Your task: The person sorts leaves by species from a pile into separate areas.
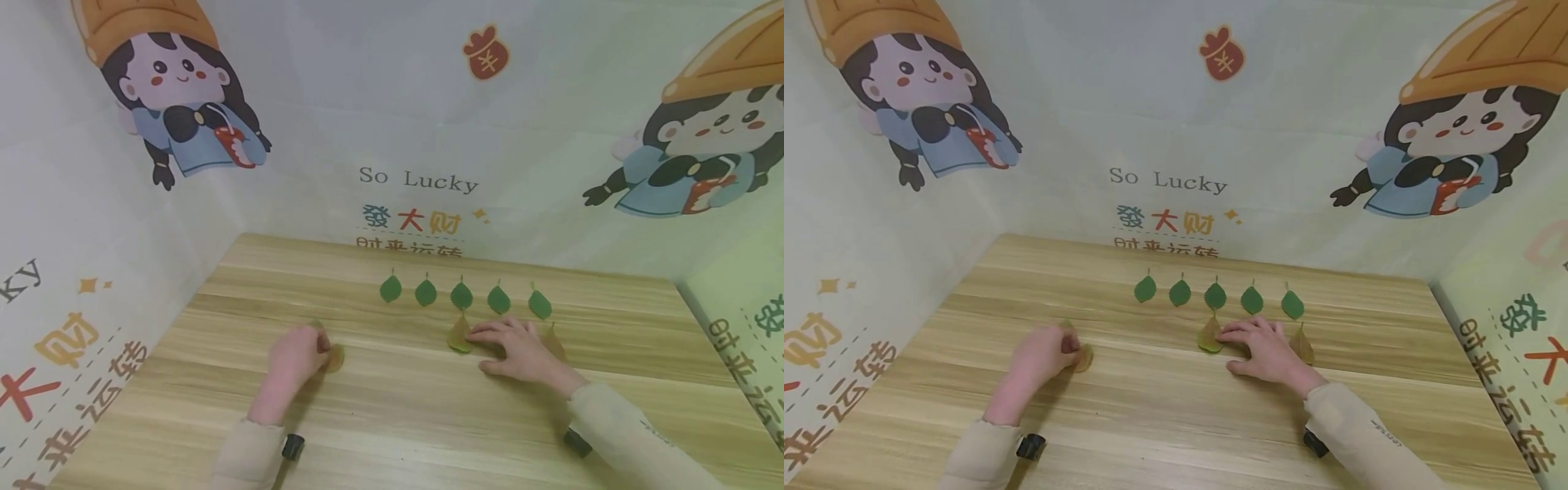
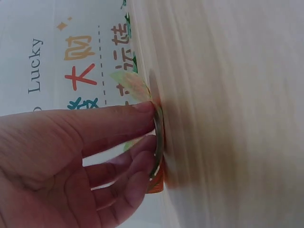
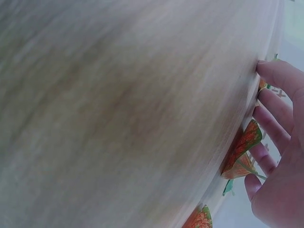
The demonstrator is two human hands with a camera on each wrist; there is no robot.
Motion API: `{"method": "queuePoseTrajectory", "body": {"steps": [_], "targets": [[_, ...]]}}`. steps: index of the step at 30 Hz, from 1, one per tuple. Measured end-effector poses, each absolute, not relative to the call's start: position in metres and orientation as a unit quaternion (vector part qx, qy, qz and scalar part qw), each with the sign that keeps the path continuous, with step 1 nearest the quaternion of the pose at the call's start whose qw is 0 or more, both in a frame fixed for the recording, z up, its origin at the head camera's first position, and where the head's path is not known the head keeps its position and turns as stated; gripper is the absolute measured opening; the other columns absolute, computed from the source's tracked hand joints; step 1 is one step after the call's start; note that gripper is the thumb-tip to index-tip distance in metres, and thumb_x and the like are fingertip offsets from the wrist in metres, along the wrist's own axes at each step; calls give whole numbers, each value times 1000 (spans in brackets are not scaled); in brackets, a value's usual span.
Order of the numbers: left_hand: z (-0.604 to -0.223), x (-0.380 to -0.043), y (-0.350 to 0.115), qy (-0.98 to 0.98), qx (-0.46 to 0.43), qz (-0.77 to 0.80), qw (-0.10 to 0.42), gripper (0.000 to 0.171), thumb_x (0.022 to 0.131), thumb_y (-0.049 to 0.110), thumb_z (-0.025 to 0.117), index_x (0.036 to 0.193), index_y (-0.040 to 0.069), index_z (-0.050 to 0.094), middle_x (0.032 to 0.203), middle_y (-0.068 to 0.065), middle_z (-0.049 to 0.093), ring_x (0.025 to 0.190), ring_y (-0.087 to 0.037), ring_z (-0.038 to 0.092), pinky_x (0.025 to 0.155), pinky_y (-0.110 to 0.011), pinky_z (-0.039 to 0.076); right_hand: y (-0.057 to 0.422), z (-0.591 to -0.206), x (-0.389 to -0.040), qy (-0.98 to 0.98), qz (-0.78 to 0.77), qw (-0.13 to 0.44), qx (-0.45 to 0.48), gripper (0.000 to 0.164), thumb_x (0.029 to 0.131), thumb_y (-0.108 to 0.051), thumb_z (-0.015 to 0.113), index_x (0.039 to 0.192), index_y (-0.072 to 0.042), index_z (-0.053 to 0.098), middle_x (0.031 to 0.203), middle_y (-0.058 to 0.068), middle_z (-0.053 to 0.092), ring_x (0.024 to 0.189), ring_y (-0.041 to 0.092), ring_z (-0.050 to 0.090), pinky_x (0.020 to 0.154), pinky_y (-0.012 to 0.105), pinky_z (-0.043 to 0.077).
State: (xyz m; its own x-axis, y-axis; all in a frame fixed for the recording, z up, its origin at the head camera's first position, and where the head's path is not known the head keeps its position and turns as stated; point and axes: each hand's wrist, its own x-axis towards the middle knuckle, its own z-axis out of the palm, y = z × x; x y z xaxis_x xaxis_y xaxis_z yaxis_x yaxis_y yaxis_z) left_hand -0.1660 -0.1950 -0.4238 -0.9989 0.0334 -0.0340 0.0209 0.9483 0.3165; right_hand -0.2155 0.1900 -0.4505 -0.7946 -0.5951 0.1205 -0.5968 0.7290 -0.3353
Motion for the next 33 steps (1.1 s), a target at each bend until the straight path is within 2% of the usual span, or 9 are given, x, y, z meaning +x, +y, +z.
{"method": "queuePoseTrajectory", "body": {"steps": [6,11,14,18,20,24,28,30,33], "targets": [[-433,-173,-192,981,55,186,9,11,81,11,78,91,13,74,95,-7,72,89,-25,67,83,-44,57,189,-450,-214,-929,185,1,322,47,84,-28,75,129,-20,66,138,6,61,123,32,49,90,50,30],[-436,-181,-189,973,120,195,-7,22,78,-3,74,93,13,77,99,-7,75,100,-28,67,97,-47,52,190,-450,-215,-928,184,2,324,46,84,-29,75,129,-20,66,138,5,61,123,32,49,91,51,30],[-437,-185,-188,969,148,198,-16,25,77,-5,74,93,14,77,101,-5,76,105,-29,63,101,-47,49,191,-450,-215,-929,181,4,324,46,84,-29,75,129,-21,66,138,5,61,123,32,49,90,51,31],[-437,-184,-187,966,150,211,-19,24,77,0,76,94,16,78,106,-6,70,109,-29,55,99,-48,49,190,-450,-215,-929,178,4,325,46,84,-29,75,129,-21,66,138,5,61,123,32,49,89,49,31],[-437,-182,-188,965,136,225,-23,21,77,3,78,94,16,78,105,-6,66,106,-27,55,95,-46,51,190,-450,-214,-928,177,4,326,46,84,-29,75,128,-21,66,138,4,61,123,32,49,89,48,31],[-436,-176,-190,967,86,239,-31,14,77,13,82,88,12,74,93,-5,64,87,-21,59,78,-38,54,189,-451,-215,-928,179,4,328,46,84,-29,76,128,-21,66,137,5,61,122,32,49,89,48,30],[-435,-172,-192,973,51,225,-15,19,76,21,84,83,11,68,79,-2,63,71,-15,55,63,-28,47,190,-451,-215,-927,181,8,327,46,84,-28,76,128,-21,66,137,5,61,122,33,50,90,50,30],[-435,-171,-191,975,47,217,-3,21,75,21,84,85,11,68,77,-2,63,70,-15,54,62,-27,46,190,-451,-215,-928,180,10,327,46,83,-28,75,128,-21,66,137,5,62,122,33,50,90,50,30],[-436,-173,-190,979,55,199,2,25,73,20,84,92,11,70,85,-3,67,76,-17,59,68,-32,51,190,-451,-215,-928,180,10,327,46,83,-28,75,128,-20,66,137,5,61,122,32,50,90,49,30]]}}
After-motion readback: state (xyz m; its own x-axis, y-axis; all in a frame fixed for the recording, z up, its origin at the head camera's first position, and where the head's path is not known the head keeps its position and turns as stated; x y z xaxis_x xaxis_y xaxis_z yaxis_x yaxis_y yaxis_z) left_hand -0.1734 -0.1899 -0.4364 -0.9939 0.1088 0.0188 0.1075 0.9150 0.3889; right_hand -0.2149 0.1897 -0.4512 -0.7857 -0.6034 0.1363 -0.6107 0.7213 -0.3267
